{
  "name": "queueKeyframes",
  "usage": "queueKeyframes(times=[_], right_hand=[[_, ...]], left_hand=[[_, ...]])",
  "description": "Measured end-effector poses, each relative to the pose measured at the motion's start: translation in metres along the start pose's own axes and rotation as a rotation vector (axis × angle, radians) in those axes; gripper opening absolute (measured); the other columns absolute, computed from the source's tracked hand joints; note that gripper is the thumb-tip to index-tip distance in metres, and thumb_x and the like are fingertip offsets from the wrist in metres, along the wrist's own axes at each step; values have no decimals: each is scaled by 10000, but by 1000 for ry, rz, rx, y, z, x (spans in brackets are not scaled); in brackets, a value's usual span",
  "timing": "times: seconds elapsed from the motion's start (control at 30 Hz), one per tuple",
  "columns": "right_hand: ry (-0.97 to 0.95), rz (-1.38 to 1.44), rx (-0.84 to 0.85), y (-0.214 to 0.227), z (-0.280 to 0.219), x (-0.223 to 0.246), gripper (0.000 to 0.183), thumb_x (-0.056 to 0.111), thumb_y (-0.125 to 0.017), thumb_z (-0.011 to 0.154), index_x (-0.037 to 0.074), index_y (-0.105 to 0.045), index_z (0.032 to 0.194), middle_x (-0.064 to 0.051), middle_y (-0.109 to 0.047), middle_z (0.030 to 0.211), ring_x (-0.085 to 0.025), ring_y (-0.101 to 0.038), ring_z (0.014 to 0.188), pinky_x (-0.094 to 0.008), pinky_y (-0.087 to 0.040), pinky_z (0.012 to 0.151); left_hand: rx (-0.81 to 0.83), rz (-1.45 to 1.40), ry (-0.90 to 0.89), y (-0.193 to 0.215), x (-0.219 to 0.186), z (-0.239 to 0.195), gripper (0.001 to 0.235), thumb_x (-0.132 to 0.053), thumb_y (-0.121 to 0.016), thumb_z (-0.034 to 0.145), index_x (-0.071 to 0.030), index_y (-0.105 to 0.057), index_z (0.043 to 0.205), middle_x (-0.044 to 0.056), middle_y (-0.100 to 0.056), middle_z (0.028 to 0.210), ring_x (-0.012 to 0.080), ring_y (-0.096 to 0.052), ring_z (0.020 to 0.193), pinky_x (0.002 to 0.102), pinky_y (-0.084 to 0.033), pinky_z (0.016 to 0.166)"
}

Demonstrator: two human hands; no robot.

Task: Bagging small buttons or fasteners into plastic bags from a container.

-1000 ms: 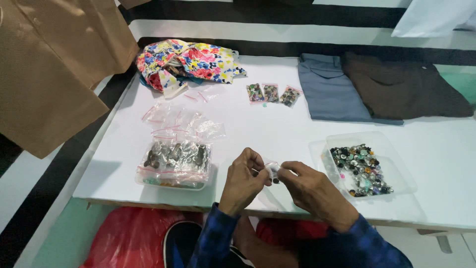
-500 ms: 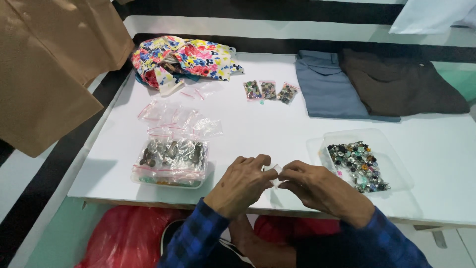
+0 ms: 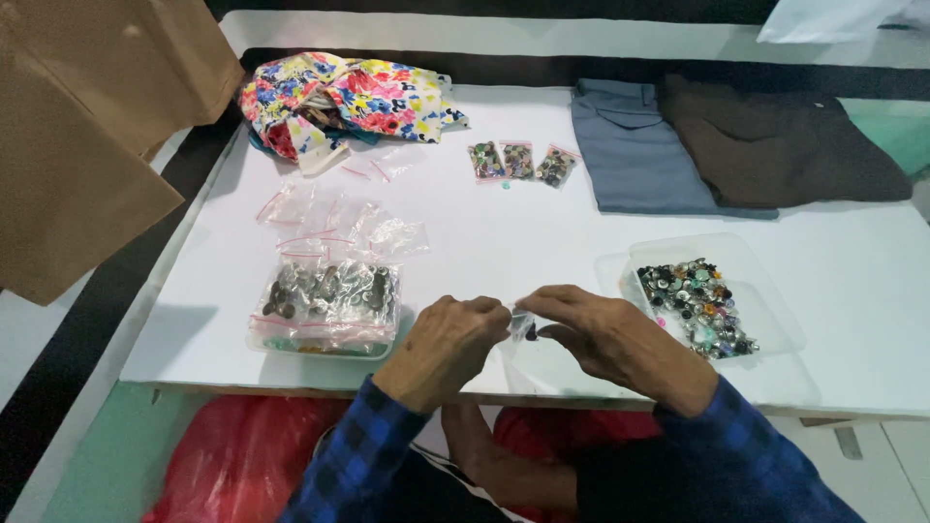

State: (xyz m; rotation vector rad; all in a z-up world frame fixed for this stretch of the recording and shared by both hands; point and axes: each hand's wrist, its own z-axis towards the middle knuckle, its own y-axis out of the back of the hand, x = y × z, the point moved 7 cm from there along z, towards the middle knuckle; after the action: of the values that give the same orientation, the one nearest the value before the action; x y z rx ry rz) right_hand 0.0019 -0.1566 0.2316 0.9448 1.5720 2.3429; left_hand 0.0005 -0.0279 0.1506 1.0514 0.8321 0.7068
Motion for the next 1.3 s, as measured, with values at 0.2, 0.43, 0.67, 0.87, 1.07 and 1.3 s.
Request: queueKeyframes(times=[0.2, 0.43, 0.67, 0.87, 1.07, 1.3], right_hand=[[-236, -128, 47, -58, -17, -71, 148, 177, -661, 938, 187, -659, 1086, -8, -721, 1096, -260, -772, 905, -406, -642, 743], [-293, -194, 94, -105, -15, -92, 175, 180, -643, 945, 202, -651, 1119, -18, -660, 1146, -294, -750, 942, -427, -641, 754], [-314, -163, 127, -124, -18, -115, 206, 151, -627, 933, 191, -641, 1135, -45, -639, 1150, -320, -737, 958, -434, -632, 770], [-334, -104, 140, -130, -26, -125, 202, 127, -610, 937, 167, -650, 1131, -75, -645, 1147, -342, -730, 978, -434, -619, 777], [-370, 6, 117, -117, -25, -120, 203, 53, -634, 890, 110, -714, 1067, -104, -697, 1102, -319, -746, 991, -389, -620, 841], [-415, 357, -212, -78, -30, -111, 183, 14, -731, 853, 105, -758, 1009, -102, -754, 990, -303, -769, 945, -371, -645, 791]], left_hand=[[16, -117, 167, 13, 28, -16, 128, -208, -614, 976, -157, -671, 1079, 133, -746, 1016, 435, -727, 832, 515, -592, 679], [66, -122, 202, -4, 39, -17, 83, -216, -656, 943, -190, -607, 1005, 79, -751, 922, 388, -739, 825, 485, -596, 666], [107, -232, 204, 1, 34, -13, 85, -169, -636, 946, -151, -595, 1017, 124, -735, 832, 428, -724, 820, 515, -578, 679], [115, -236, 212, 6, 31, -2, 62, -161, -643, 942, -126, -611, 982, 134, -731, 783, 418, -728, 801, 500, -577, 680], [140, -197, 222, 12, 26, 7, 63, -179, -663, 927, -146, -632, 971, 118, -734, 782, 408, -729, 817, 502, -575, 710], [177, -197, 259, 3, 35, 11, 57, -179, -672, 930, -139, -634, 945, 111, -727, 757, 384, -739, 816, 477, -575, 723]])
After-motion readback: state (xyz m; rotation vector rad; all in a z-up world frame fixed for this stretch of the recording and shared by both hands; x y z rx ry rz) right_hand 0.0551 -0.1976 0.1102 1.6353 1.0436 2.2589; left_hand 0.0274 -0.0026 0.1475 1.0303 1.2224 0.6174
